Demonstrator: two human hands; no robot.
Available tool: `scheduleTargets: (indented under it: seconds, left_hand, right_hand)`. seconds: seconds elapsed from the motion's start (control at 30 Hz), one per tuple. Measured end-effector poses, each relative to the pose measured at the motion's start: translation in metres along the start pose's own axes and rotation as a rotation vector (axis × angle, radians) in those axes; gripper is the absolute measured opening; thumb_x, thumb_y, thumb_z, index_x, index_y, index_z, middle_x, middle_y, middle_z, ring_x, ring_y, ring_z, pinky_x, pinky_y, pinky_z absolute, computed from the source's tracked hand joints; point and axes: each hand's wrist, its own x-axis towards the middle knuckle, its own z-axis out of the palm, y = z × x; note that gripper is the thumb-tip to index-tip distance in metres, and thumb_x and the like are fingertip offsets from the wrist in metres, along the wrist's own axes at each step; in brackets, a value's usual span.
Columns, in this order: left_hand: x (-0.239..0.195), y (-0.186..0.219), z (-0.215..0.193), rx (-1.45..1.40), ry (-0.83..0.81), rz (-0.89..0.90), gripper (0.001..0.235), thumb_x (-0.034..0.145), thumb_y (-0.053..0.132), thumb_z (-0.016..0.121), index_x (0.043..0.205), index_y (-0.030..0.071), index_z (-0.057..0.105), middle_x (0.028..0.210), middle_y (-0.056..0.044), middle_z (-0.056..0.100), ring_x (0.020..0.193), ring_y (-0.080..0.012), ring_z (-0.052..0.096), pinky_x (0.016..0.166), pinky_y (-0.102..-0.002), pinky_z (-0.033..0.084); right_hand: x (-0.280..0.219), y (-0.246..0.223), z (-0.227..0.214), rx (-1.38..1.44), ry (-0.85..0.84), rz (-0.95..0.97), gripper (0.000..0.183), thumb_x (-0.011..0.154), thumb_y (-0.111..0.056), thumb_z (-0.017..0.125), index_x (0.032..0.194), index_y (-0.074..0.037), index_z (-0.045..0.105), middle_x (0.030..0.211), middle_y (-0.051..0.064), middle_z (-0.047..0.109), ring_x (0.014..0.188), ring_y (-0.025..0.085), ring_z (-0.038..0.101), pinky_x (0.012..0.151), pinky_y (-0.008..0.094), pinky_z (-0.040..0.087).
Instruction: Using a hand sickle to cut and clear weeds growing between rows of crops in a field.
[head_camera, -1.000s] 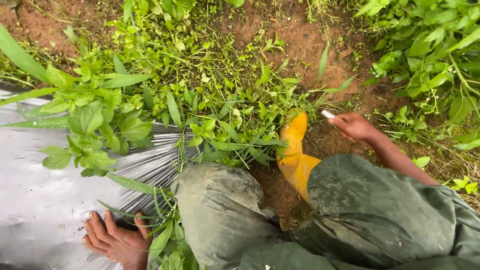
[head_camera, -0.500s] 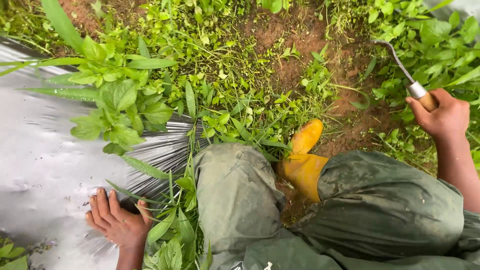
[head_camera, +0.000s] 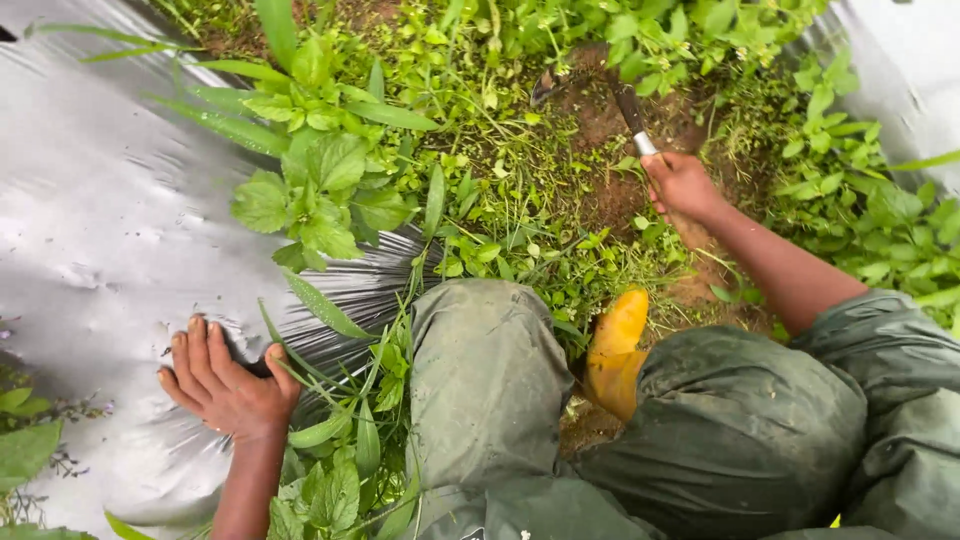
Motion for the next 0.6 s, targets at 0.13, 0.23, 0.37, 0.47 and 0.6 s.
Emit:
scheduleTargets:
  seconds: [0.13,0.23,0.37,0.47,0.6]
  left_hand:
    - [-0.001,0.0,0.001,0.008,-0.015,-0.004,0.071,0.113,0.047,0.037,0.137,-0.012,0.067,0.141,-0.03,0.068,0.138,-0.0468,0.056,0.121,-0.058,0.03]
    - [-0.001,0.001,0.004,0.068,-0.023,0.021,0.075,0.113,0.049,0.035,0.139,-0.013,0.068,0.142,-0.03,0.068,0.138,-0.0467,0.056,0.12,-0.058,0.031]
    - [0.0,0.001,0.005,0.114,-0.027,0.02,0.077,0.112,0.051,0.035,0.137,-0.013,0.07,0.141,-0.03,0.07,0.137,-0.0461,0.058,0.121,-0.057,0.031]
    - [0.003,0.001,0.003,0.126,-0.03,0.021,0.077,0.112,0.05,0.035,0.138,-0.014,0.069,0.141,-0.03,0.071,0.137,-0.0462,0.059,0.121,-0.057,0.031]
    - [-0.001,0.0,0.007,0.109,-0.045,0.018,0.08,0.111,0.052,0.033,0.14,-0.014,0.066,0.143,-0.032,0.07,0.136,-0.0487,0.06,0.122,-0.057,0.028]
  right_hand:
    - [0.04,-0.031,0.044,0.117,0.012,0.076,0.024,0.106,-0.029,0.035,0.106,-0.009,0.049,0.066,0.002,0.052,0.046,0.011,0.045,0.035,0.023,0.04]
    - [0.044,-0.032,0.071,0.261,0.006,0.095,0.025,0.104,-0.028,0.034,0.095,-0.009,0.047,0.058,-0.001,0.049,0.039,0.009,0.044,0.029,0.021,0.039]
    - [0.032,0.001,0.079,-0.01,-0.128,-0.021,0.032,0.106,-0.03,0.034,0.089,-0.007,0.048,0.054,0.0,0.048,0.034,0.011,0.041,0.028,0.023,0.038]
    - [0.047,-0.006,0.07,-0.03,-0.135,-0.035,0.032,0.105,-0.032,0.035,0.088,-0.008,0.048,0.054,0.001,0.05,0.035,0.012,0.042,0.029,0.023,0.038]
    - [0.073,-0.05,0.081,0.126,-0.058,-0.072,0.028,0.104,-0.034,0.035,0.091,-0.011,0.046,0.058,-0.002,0.048,0.04,0.008,0.043,0.032,0.019,0.038]
